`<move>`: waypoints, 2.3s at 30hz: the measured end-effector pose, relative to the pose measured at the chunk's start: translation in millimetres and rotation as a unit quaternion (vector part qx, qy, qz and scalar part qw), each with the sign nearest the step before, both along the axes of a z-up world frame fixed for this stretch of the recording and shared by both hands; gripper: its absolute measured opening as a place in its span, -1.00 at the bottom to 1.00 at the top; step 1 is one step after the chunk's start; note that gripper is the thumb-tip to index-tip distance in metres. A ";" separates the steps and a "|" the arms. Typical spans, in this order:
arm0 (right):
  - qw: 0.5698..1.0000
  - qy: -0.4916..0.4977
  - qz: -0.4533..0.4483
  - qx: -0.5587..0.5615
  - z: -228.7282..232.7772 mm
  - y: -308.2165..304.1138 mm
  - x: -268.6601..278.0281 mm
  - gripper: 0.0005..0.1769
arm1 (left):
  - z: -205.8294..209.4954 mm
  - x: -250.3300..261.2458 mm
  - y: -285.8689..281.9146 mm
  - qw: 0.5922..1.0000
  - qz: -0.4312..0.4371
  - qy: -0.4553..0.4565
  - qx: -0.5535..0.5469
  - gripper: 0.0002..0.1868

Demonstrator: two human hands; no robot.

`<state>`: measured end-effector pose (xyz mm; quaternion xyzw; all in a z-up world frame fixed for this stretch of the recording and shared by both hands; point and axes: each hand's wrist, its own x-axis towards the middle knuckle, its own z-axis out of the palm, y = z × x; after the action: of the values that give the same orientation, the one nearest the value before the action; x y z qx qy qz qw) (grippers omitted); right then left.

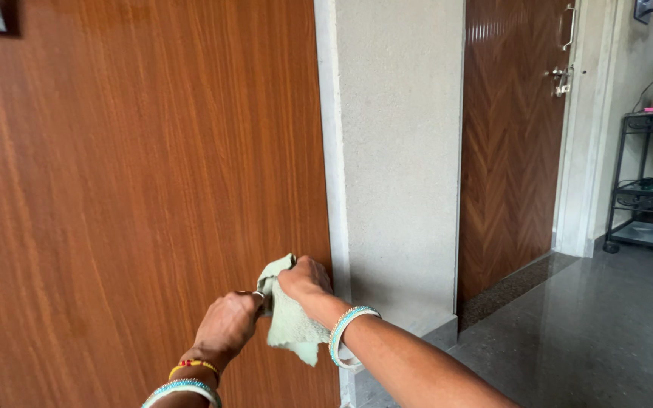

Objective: The person scrapes a wooden door with a metal scraper and wipes the surface with a cloth. The person repeatedly scrapes and wipes the same areas of the door throughout the clip.

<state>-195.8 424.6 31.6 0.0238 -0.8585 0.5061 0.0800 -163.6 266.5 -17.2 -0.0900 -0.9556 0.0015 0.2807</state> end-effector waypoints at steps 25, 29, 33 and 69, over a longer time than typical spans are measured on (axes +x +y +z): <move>0.995 0.069 -0.068 -0.032 17.8 43.6 -31.1 -0.63 | 209.5 -12.5 77.6 0.955 0.043 0.268 -0.121 -0.77; 0.994 0.090 -0.068 0.009 9.4 43.5 -33.5 -0.61 | 138.0 -29.3 74.4 0.931 0.040 0.246 -0.266 -0.55; 0.994 0.086 -0.058 0.029 -5.2 52.1 -39.5 -0.59 | 53.9 -49.6 60.3 0.943 -0.072 0.199 -0.255 -0.64; 0.992 0.123 -0.007 -0.005 24.9 8.1 -18.1 -0.63 | 231.1 29.0 30.6 0.951 0.002 0.295 -0.098 -0.82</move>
<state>-213.8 432.7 56.5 0.0801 -0.8398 0.5027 0.1888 -134.7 297.0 213.9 -0.1107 -0.8257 0.1217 0.5395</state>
